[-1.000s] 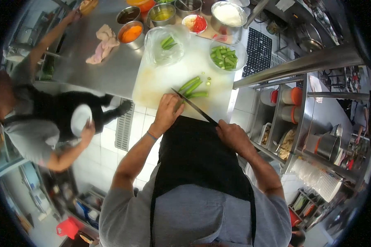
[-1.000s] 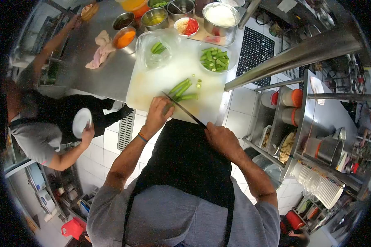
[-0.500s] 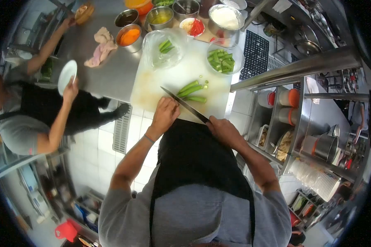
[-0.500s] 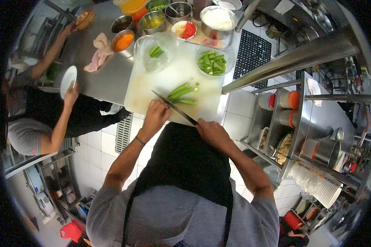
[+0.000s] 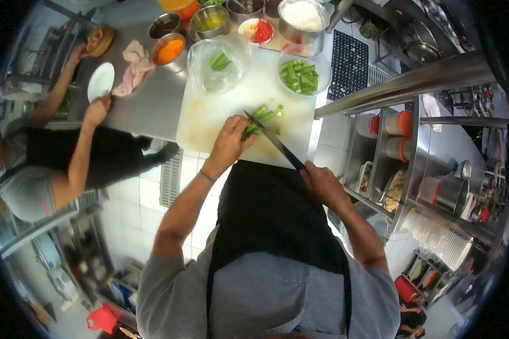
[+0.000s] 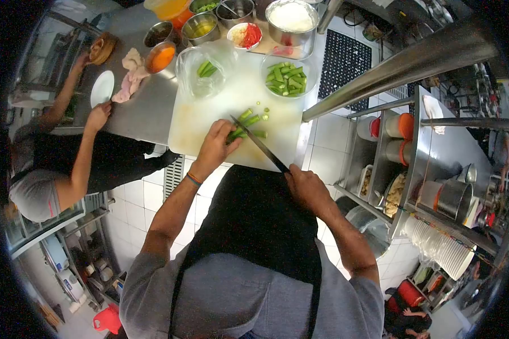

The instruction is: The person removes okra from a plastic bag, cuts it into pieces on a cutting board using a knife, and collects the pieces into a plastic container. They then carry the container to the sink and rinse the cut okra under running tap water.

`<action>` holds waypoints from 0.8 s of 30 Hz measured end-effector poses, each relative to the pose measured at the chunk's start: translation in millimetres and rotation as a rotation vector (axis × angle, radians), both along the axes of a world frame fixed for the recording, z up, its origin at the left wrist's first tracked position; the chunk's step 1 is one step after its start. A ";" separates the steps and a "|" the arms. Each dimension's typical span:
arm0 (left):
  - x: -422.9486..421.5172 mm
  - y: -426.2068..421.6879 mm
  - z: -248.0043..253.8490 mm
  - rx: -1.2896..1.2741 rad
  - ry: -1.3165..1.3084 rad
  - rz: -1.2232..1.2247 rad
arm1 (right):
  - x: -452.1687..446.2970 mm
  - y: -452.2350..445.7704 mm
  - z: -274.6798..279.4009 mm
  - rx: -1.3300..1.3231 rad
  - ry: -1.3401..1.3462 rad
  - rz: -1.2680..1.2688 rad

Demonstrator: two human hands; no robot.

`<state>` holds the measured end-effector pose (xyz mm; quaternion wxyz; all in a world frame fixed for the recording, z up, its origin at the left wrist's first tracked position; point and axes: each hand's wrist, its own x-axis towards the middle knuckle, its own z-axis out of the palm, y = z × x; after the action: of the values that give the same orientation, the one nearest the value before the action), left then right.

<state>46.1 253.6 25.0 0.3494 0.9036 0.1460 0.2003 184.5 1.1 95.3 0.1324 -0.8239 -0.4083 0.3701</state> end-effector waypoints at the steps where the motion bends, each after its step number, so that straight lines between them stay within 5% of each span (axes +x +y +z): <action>1: -0.3 0.1 -0.1 0.001 -0.004 -0.001 | -0.1 2.3 -0.5 -0.001 0.001 -0.001; 9: -1.9 0.9 -3.9 0.002 -0.018 0.004 | -6.8 43.1 -37.7 0.120 0.018 -0.017; 15: 7.3 -4.8 1.1 0.003 -0.042 0.060 | -5.1 29.4 1.4 0.113 -0.011 -0.098; 24: 19.5 8.9 -17.1 0.062 -0.025 -0.038 | 5.7 4.6 -12.4 0.040 -0.039 -0.099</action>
<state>65.6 262.5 7.9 0.3265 0.9141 0.1182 0.2092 190.2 5.7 82.9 0.1590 -0.8473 -0.3767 0.3389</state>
